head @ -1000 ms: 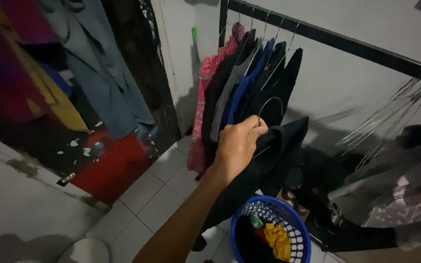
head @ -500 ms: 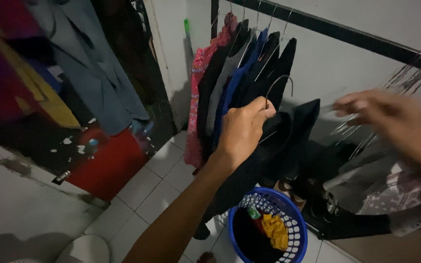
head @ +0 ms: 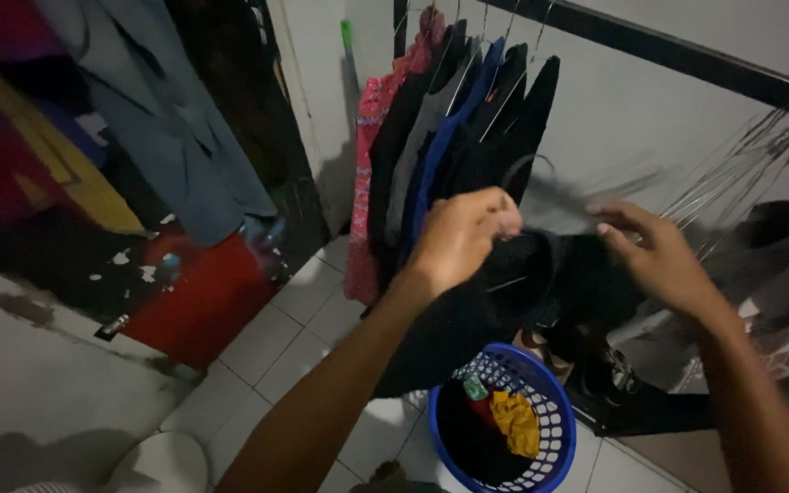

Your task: The person takes a black shirt from a blue laundry basket, places it on a hanger, and hangs it on a clothes rack. They then take a black t-shirt from the basket, place it on a hanger, and hang it on the rack.

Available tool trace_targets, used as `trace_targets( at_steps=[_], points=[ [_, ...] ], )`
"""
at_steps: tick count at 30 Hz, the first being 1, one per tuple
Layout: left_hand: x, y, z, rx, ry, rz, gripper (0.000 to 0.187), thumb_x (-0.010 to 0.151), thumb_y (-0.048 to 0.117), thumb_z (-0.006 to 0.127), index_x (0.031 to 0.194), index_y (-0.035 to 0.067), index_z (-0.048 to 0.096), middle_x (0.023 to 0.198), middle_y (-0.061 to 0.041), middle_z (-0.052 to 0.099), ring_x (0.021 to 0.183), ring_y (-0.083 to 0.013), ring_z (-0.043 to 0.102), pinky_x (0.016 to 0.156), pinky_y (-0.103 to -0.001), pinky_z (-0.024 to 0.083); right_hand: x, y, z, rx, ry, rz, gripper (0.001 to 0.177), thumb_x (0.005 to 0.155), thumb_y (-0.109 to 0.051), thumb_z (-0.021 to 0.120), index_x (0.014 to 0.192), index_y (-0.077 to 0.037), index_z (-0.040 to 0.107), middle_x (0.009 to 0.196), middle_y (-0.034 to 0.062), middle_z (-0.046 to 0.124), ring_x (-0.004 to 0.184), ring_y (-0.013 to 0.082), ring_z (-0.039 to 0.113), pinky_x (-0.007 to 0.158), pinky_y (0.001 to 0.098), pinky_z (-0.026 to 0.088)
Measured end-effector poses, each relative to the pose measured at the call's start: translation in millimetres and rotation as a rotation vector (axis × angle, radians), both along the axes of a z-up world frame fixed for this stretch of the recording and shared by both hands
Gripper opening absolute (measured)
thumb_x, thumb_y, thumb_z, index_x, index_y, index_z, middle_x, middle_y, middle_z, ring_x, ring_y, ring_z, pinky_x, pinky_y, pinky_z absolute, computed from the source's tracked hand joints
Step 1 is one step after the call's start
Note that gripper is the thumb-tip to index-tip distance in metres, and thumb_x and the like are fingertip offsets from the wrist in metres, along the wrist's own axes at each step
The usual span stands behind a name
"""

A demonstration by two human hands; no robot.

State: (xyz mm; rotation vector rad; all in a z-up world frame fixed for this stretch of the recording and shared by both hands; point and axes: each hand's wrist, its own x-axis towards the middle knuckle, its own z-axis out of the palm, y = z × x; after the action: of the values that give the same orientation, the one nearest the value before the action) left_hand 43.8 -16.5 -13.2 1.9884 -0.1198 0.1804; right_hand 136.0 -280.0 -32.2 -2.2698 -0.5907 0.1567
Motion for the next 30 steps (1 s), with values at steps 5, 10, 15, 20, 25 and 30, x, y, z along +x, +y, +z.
trace_targets(
  at_steps=[5, 10, 15, 20, 25, 30],
  points=[
    [16.0, 20.3, -18.6, 0.357, -0.195, 0.177, 0.022, 0.094, 0.004, 0.061, 0.111, 0.016, 0.066, 0.102, -0.009, 0.079, 0.099, -0.0310, 0.075, 0.090, -0.045, 0.056, -0.4, 7.8, -14.7, 0.020, 0.021, -0.047, 0.037, 0.101, -0.016, 0.050, 0.136, -0.014, 0.061, 0.140, 0.0125, 0.060, 0.124, 0.0282, 0.059, 0.102, 0.0463, 0.049],
    [8.4, 11.2, -13.2, 0.033, -0.030, -0.092, 0.016, 0.101, 0.018, 0.054, 0.100, 0.015, 0.070, 0.095, -0.003, 0.077, 0.090, -0.0162, 0.077, 0.080, -0.029, 0.058, 2.4, 15.3, -24.6, 0.047, 0.035, -0.062, 0.036, 0.101, -0.014, 0.050, 0.135, -0.013, 0.062, 0.141, 0.0134, 0.062, 0.128, 0.0289, 0.059, 0.105, 0.0472, 0.048],
    [36.7, 35.7, -40.4, 0.116, 0.314, 0.165, 0.022, 0.102, 0.036, 0.049, 0.099, 0.027, 0.069, 0.091, -0.007, 0.066, 0.079, -0.0236, 0.067, 0.074, -0.040, 0.051, 2.5, 14.3, -30.9, 0.093, 0.059, -0.060, 0.035, 0.103, -0.016, 0.049, 0.136, -0.013, 0.061, 0.126, 0.0125, 0.063, 0.104, 0.0260, 0.062, 0.087, 0.0402, 0.053],
    [46.8, 36.1, -72.7, 0.266, -0.274, 0.245, 0.031, 0.102, 0.007, 0.044, 0.111, 0.014, 0.072, 0.105, -0.005, 0.078, 0.096, -0.0232, 0.076, 0.090, -0.034, 0.058, 8.0, 11.3, -45.6, 0.104, -0.045, -0.073, 0.036, 0.102, -0.017, 0.050, 0.135, -0.011, 0.062, 0.138, 0.0093, 0.066, 0.121, 0.0234, 0.064, 0.098, 0.0390, 0.053],
    [57.3, 14.7, -109.0, 0.132, -0.141, 0.128, 0.020, 0.095, 0.012, 0.060, 0.100, 0.028, 0.072, 0.088, 0.000, 0.078, 0.094, -0.0258, 0.074, 0.078, -0.037, 0.059, 8.9, 14.5, -45.1, 0.195, 0.040, -0.160, 0.035, 0.101, -0.010, 0.060, 0.134, -0.003, 0.068, 0.125, 0.0285, 0.070, 0.118, 0.0474, 0.065, 0.093, 0.0588, 0.053],
    [95.9, 12.7, -73.8, 0.124, -0.109, 0.292, 0.015, 0.099, 0.011, 0.063, 0.107, 0.018, 0.074, 0.080, -0.014, 0.076, 0.084, -0.0374, 0.073, 0.079, -0.042, 0.062, 27.3, 6.3, -28.9, 0.238, 0.100, -0.148, 0.035, 0.102, -0.010, 0.057, 0.134, -0.001, 0.067, 0.124, 0.0283, 0.071, 0.117, 0.0442, 0.067, 0.091, 0.0564, 0.056]
  ],
)
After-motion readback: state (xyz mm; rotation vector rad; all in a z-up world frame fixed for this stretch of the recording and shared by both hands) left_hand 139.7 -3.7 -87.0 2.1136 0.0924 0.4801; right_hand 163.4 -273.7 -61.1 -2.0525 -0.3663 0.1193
